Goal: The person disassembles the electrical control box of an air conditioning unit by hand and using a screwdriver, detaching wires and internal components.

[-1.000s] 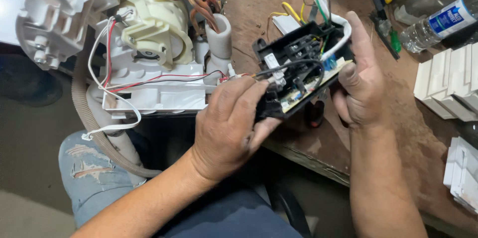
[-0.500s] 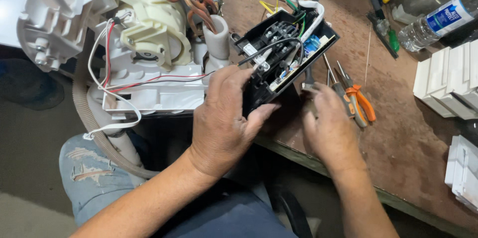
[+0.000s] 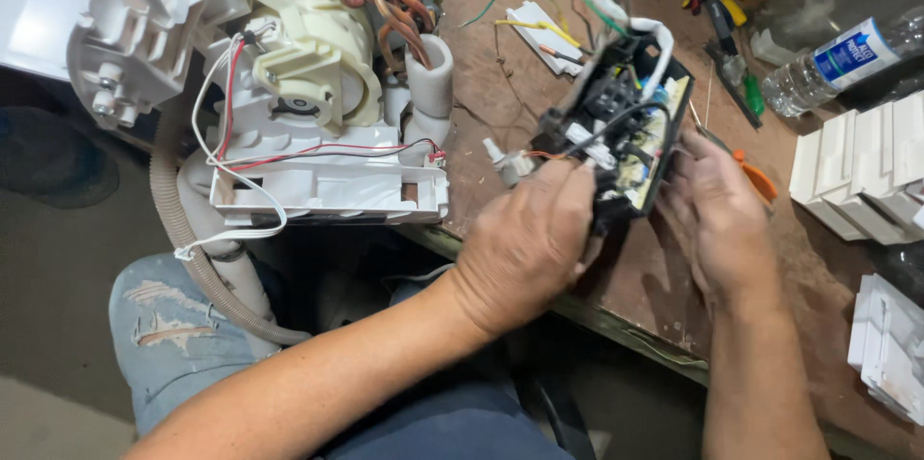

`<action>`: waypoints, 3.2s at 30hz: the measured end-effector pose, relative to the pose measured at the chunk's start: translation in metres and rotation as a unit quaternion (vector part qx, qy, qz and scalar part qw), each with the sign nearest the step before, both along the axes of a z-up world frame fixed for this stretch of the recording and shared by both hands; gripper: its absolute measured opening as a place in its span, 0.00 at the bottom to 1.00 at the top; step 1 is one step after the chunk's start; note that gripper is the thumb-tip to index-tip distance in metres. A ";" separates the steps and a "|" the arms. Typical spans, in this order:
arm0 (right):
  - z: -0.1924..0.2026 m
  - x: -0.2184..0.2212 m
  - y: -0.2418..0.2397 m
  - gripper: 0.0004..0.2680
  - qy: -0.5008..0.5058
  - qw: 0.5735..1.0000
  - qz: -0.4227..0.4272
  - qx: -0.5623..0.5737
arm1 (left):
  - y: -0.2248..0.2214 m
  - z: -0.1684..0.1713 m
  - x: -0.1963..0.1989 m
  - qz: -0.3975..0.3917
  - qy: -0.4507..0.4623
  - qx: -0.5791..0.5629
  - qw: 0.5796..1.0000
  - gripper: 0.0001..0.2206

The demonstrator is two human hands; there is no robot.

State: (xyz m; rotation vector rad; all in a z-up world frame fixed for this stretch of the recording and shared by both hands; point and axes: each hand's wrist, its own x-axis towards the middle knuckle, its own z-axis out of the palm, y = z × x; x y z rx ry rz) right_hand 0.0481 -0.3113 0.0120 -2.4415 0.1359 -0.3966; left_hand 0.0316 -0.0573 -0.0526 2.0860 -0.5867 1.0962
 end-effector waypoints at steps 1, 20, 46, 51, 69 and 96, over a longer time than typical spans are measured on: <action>0.006 0.000 0.012 0.29 0.029 0.963 0.091 0.251 | -0.002 0.003 -0.003 0.014 -0.037 0.043 0.998 0.19; -0.050 -0.027 -0.062 0.07 0.131 0.974 -0.017 0.186 | 0.034 -0.001 0.004 -0.152 -0.076 0.193 0.966 0.09; -0.074 -0.100 0.037 0.15 -0.081 0.995 -0.051 -0.039 | 0.079 -0.022 -0.036 -0.116 0.061 0.130 0.983 0.08; -0.079 -0.104 0.031 0.20 -0.051 0.989 -0.078 -0.113 | 0.060 -0.017 -0.028 -0.084 0.117 0.159 0.977 0.40; -0.094 -0.109 0.012 0.30 -0.073 0.997 0.002 -0.021 | 0.040 -0.063 -0.047 -0.185 -0.038 0.098 0.977 0.06; -0.020 -0.069 -0.049 0.11 -0.069 0.913 0.129 -0.381 | 0.045 -0.015 -0.036 -0.039 0.069 0.156 0.985 0.02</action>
